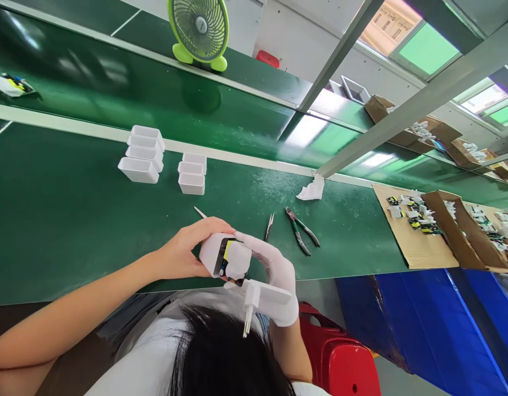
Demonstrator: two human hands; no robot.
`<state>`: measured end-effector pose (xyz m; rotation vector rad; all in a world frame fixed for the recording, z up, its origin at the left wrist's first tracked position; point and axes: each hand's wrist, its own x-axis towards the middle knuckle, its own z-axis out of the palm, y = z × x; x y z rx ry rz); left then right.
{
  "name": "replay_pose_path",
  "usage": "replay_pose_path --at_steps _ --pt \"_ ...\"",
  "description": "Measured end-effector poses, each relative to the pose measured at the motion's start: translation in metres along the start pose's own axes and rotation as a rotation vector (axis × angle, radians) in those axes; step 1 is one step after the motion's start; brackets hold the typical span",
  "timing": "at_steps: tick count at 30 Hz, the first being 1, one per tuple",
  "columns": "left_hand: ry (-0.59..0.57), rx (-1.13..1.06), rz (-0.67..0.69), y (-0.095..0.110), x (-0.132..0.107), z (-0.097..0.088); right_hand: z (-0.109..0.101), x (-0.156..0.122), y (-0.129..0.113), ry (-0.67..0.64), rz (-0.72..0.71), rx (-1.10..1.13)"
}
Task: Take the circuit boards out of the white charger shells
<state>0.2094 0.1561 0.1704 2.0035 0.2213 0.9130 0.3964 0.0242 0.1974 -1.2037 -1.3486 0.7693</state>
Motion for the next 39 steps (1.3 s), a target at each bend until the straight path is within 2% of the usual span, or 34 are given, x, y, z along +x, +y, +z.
replay_pose_path --at_steps 9,26,33,39 --pt "0.006 0.013 0.003 0.0027 0.0012 -0.0011 0.0006 0.0021 -0.0062 -0.021 -0.040 -0.032" --pt "-0.005 0.029 -0.059 0.0025 -0.0007 -0.0002 -0.0009 -0.0014 -0.0101 -0.007 0.092 -0.120" --pt "0.042 0.062 -0.023 0.0000 -0.0008 0.0010 0.0057 -0.0022 -0.0086 0.029 0.068 -0.103" --pt "0.072 0.097 0.024 -0.0016 -0.0020 0.0026 0.0045 -0.0015 -0.0096 -0.006 0.078 -0.145"
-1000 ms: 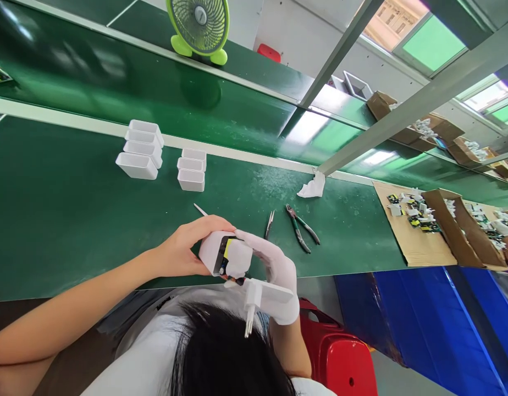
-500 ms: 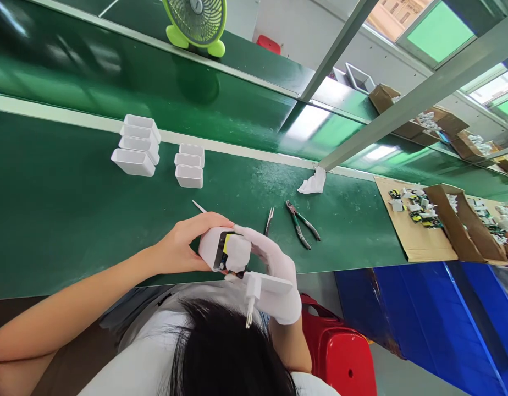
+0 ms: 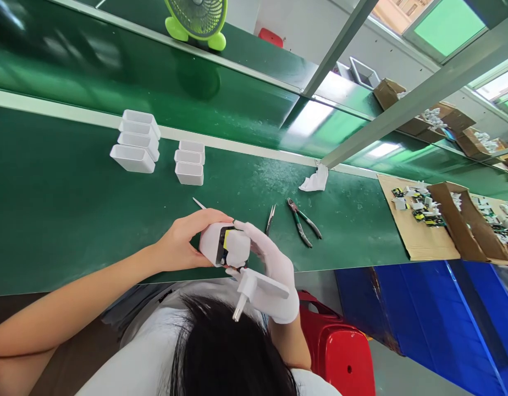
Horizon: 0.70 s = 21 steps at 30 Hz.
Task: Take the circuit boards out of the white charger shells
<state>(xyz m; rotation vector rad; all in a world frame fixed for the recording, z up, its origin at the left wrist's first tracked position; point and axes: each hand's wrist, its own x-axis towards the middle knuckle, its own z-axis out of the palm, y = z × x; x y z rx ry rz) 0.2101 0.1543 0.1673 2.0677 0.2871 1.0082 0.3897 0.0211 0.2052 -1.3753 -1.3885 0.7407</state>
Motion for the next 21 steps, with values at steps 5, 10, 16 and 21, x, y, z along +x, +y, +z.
replay_pose_path --at_steps 5,10,16,21 --pt "0.021 -0.007 0.042 -0.0015 -0.0008 0.0009 -0.0007 0.0020 -0.0009 -0.021 -0.040 -0.003" --pt "0.025 -0.009 0.046 -0.0023 -0.0019 0.0019 -0.0015 0.0033 -0.0027 -0.040 -0.066 -0.005" --pt "0.016 -0.023 0.059 -0.0009 -0.0009 0.0018 -0.0051 0.0046 -0.0063 -0.080 -0.053 -0.041" --pt "0.021 -0.029 0.078 -0.0007 -0.0005 0.0016 -0.0058 0.0036 -0.0065 -0.079 -0.079 -0.064"
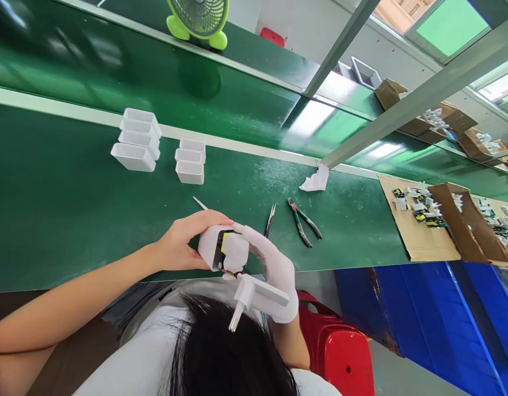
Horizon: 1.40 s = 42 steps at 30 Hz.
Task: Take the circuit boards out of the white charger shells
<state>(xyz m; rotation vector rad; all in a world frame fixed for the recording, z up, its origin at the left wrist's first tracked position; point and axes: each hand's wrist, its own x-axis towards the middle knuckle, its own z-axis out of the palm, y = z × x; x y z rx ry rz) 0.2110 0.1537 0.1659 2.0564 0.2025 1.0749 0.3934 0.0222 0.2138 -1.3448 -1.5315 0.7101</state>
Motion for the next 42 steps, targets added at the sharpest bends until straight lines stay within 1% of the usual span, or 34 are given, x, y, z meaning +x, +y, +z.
replay_pose_path --at_steps 6,10,15,19,25,27,29,32,34,37,39,42 --pt "0.005 -0.017 0.015 0.000 0.000 0.001 0.002 -0.003 0.004 0.019 -0.029 0.053" --pt "0.013 -0.007 0.024 0.000 0.000 0.000 0.003 -0.004 0.005 0.020 -0.041 0.033" --pt "0.016 -0.003 0.016 0.000 0.000 0.000 0.003 -0.005 0.004 0.041 0.007 -0.022" --pt "0.010 0.008 -0.006 0.002 0.000 0.001 0.001 -0.006 0.004 0.037 -0.014 -0.031" --pt "-0.003 0.003 -0.010 0.002 -0.001 0.002 -0.002 -0.011 0.006 -0.008 0.043 -0.107" --pt "-0.009 0.008 -0.006 0.001 -0.002 0.002 -0.002 -0.012 0.006 -0.024 0.024 -0.162" --pt "-0.008 0.010 0.016 0.001 -0.002 0.003 -0.001 -0.011 0.005 -0.020 -0.027 -0.241" --pt "-0.017 -0.002 0.028 0.001 -0.005 0.003 0.001 -0.007 0.003 0.023 -0.170 -0.345" --pt "-0.044 -0.033 -0.036 0.002 -0.007 0.003 0.001 -0.004 0.003 0.033 -0.254 -0.399" --pt "-0.146 -0.176 -0.210 0.003 -0.008 0.002 0.001 0.000 0.001 0.008 -0.263 -0.436" --pt "-0.233 -0.325 -0.293 0.004 -0.006 0.002 0.000 0.003 0.000 -0.038 -0.244 -0.363" --pt "-0.350 -0.612 -0.336 0.005 -0.002 0.003 -0.005 0.007 0.000 -0.178 -0.261 -0.216"
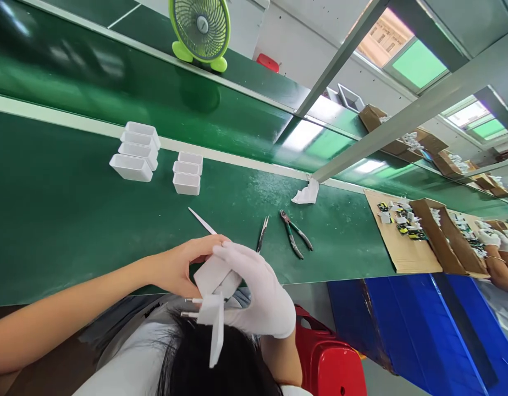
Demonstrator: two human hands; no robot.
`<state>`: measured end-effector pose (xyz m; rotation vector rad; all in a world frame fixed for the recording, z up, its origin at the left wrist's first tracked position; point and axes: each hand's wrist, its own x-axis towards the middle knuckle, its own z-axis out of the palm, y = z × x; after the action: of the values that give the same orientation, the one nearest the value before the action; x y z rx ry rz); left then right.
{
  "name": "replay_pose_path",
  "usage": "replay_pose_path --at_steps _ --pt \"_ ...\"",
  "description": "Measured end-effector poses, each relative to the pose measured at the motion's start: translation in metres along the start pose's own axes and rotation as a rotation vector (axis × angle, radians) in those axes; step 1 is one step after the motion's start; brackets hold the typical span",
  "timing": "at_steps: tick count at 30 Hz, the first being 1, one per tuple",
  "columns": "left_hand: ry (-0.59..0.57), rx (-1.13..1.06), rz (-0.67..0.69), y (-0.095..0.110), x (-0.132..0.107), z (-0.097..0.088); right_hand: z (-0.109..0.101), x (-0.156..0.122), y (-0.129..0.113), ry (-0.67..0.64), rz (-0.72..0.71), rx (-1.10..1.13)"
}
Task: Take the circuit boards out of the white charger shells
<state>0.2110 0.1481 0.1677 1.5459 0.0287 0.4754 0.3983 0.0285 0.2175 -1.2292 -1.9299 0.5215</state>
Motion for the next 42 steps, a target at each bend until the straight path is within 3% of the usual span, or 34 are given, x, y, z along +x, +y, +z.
replay_pose_path --at_steps 3,6,10,14,18,26,30,33,37,42 --pt "-0.089 -0.268 -0.031 -0.004 0.004 0.002 -0.004 0.001 0.004 -0.136 -0.092 0.079" --pt "-0.079 -0.426 -0.099 -0.012 0.004 0.004 -0.001 -0.002 0.006 -0.129 -0.136 0.078" --pt "-0.056 -0.422 -0.217 -0.017 0.004 0.005 0.016 -0.004 0.005 0.073 -0.073 -0.077" --pt "-0.037 -0.392 -0.302 -0.016 0.004 0.007 0.033 0.003 0.001 0.373 -0.044 -0.235" --pt "-0.030 -0.253 -0.218 -0.014 0.003 0.006 0.041 0.011 0.000 0.505 0.011 -0.366" --pt "0.187 0.013 -0.003 0.003 0.002 -0.009 0.044 -0.003 0.008 0.489 0.033 -0.437" --pt "0.211 0.243 -0.041 0.008 0.002 -0.004 0.049 -0.017 0.020 0.464 0.108 -0.496" --pt "0.154 0.390 -0.058 0.003 0.002 0.006 0.055 -0.036 0.032 0.468 0.133 -0.538" --pt "0.002 0.451 0.101 -0.012 0.000 0.019 0.066 -0.065 0.046 0.456 0.207 -0.565" --pt "-0.038 0.660 0.249 -0.021 -0.001 0.028 0.075 -0.079 0.051 0.506 0.248 -0.526"
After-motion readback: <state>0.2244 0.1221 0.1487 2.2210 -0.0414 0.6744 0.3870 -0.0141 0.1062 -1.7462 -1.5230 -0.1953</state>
